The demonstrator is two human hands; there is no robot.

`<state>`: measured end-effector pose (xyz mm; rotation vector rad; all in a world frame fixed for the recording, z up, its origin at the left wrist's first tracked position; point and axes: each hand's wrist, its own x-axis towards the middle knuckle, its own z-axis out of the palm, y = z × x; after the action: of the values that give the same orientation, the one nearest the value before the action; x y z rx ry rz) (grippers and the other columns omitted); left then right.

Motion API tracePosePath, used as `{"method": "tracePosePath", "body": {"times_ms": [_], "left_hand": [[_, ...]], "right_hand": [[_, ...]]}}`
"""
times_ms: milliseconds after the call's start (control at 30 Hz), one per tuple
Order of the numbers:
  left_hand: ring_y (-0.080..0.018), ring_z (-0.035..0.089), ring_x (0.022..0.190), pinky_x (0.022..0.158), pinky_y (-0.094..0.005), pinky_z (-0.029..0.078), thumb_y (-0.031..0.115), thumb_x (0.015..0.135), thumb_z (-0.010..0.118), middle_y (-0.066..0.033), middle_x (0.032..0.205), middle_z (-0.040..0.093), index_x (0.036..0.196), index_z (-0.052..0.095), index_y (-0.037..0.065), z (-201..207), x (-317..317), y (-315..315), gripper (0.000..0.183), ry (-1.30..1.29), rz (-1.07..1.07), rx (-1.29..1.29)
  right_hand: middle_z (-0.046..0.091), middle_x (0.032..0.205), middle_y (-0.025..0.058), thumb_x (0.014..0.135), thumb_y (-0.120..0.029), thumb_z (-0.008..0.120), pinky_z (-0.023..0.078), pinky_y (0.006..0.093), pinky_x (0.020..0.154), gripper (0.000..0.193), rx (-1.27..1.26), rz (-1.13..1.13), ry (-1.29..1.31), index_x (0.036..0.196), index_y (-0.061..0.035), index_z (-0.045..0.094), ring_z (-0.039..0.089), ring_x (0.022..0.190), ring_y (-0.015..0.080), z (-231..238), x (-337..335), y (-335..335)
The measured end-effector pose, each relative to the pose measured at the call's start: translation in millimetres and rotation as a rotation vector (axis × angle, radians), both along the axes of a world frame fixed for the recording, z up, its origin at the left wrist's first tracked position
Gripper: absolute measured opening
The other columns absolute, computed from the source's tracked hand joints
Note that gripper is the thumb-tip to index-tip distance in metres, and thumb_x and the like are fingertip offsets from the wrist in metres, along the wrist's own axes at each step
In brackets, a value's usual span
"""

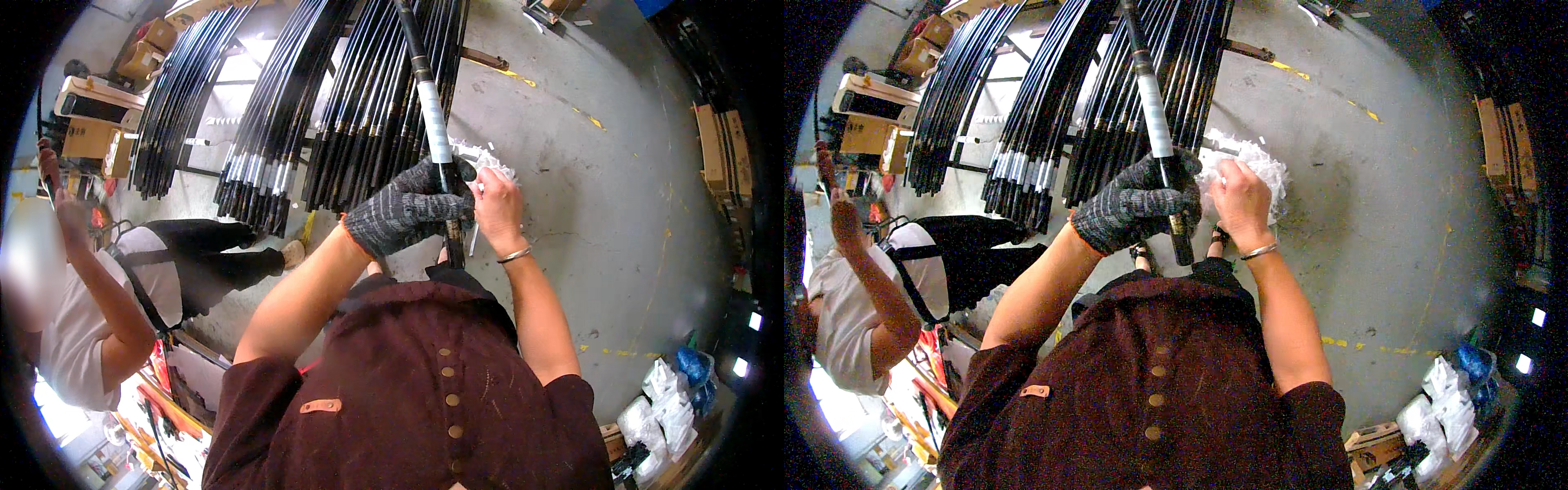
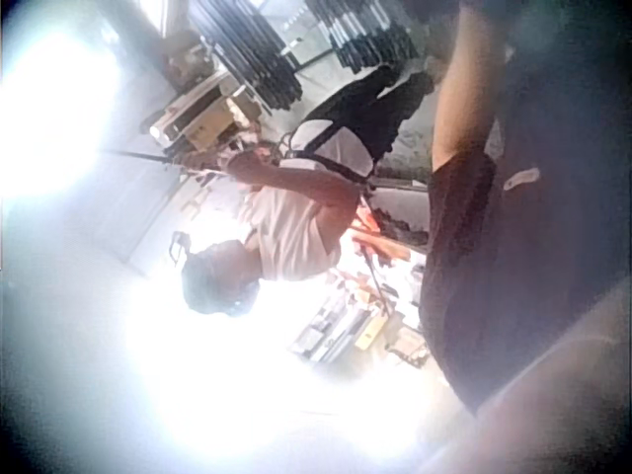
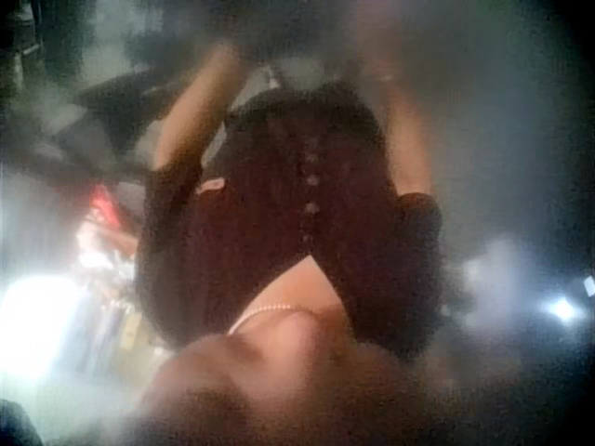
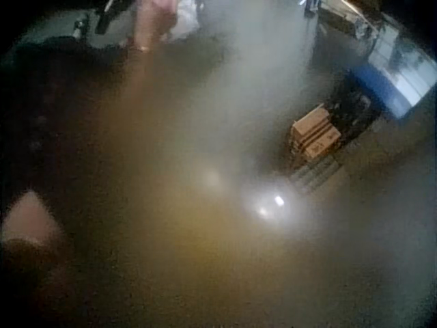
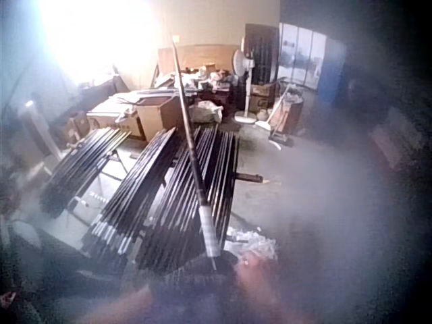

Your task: The person applies white tape to the ends of long black metal poles, handling them one at a time from a stack on a rack and placing them back down after taping.

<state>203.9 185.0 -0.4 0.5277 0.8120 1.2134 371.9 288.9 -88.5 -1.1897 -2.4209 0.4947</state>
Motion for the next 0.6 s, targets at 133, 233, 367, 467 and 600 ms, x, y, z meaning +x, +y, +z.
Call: {"method": "tracePosePath", "body": {"times_ms": [133,233,367,467,600], "left_hand": [[-0.0216,0.059,0.085,0.067,-0.0388,0.052,0.012,0.078,0.070,-0.0043,0.095,0.055,0.126,0.043,0.008,-6.6,-3.2,-5.4,0.055,-0.262,-0.015,-0.007],[-0.0209,0.057,0.081,0.067,-0.0393,0.052,0.013,0.076,0.072,-0.0038,0.093,0.054,0.123,0.042,0.008,-16.3,-7.3,-4.3,0.056,-0.183,0.041,0.057],[-0.0191,0.057,0.079,0.073,-0.0364,0.051,0.014,0.074,0.073,-0.0026,0.087,0.055,0.122,0.043,0.010,-18.8,-14.2,-7.7,0.057,-0.064,0.180,0.121],[-0.0201,0.059,0.091,0.067,-0.0327,0.056,0.008,0.073,0.075,-0.0056,0.095,0.056,0.126,0.043,0.009,-12.0,-20.7,-9.5,0.062,-0.068,0.140,0.058],[-0.0179,0.059,0.084,0.063,-0.0294,0.054,0.007,0.072,0.075,-0.0070,0.095,0.057,0.128,0.040,0.010,-9.3,-20.5,-11.0,0.066,-0.080,0.188,0.073]], "right_hand": [[0.061,0.082,0.0135,0.077,-0.013,0.060,0.048,0.0453,0.064,0.010,0.070,-0.071,-0.043,0.081,-0.0050,0.058,0.060,0.076,0.0366,-13.3,21.8,24.0],[0.061,0.083,0.0139,0.077,-0.014,0.060,0.048,0.0454,0.065,0.011,0.082,-0.104,-0.100,0.081,-0.0042,0.058,0.060,0.076,0.0368,-12.0,34.9,36.1],[0.058,0.082,0.0160,0.078,-0.012,0.060,0.043,0.0462,0.061,0.013,0.098,-0.149,-0.031,0.079,-0.0011,0.053,0.056,0.074,0.0393,-24.6,61.8,50.9],[0.047,0.066,0.0181,0.080,-0.013,0.059,0.040,0.0387,0.057,0.020,-0.246,-0.304,0.119,0.075,0.0024,0.047,0.045,0.057,0.0238,-46.3,102.0,67.0],[0.049,0.064,0.0038,0.086,-0.011,0.057,0.045,0.0348,0.056,0.019,-0.701,-0.524,0.737,0.070,-0.0066,0.048,0.050,0.060,0.0184,-34.2,112.0,70.2]]}}
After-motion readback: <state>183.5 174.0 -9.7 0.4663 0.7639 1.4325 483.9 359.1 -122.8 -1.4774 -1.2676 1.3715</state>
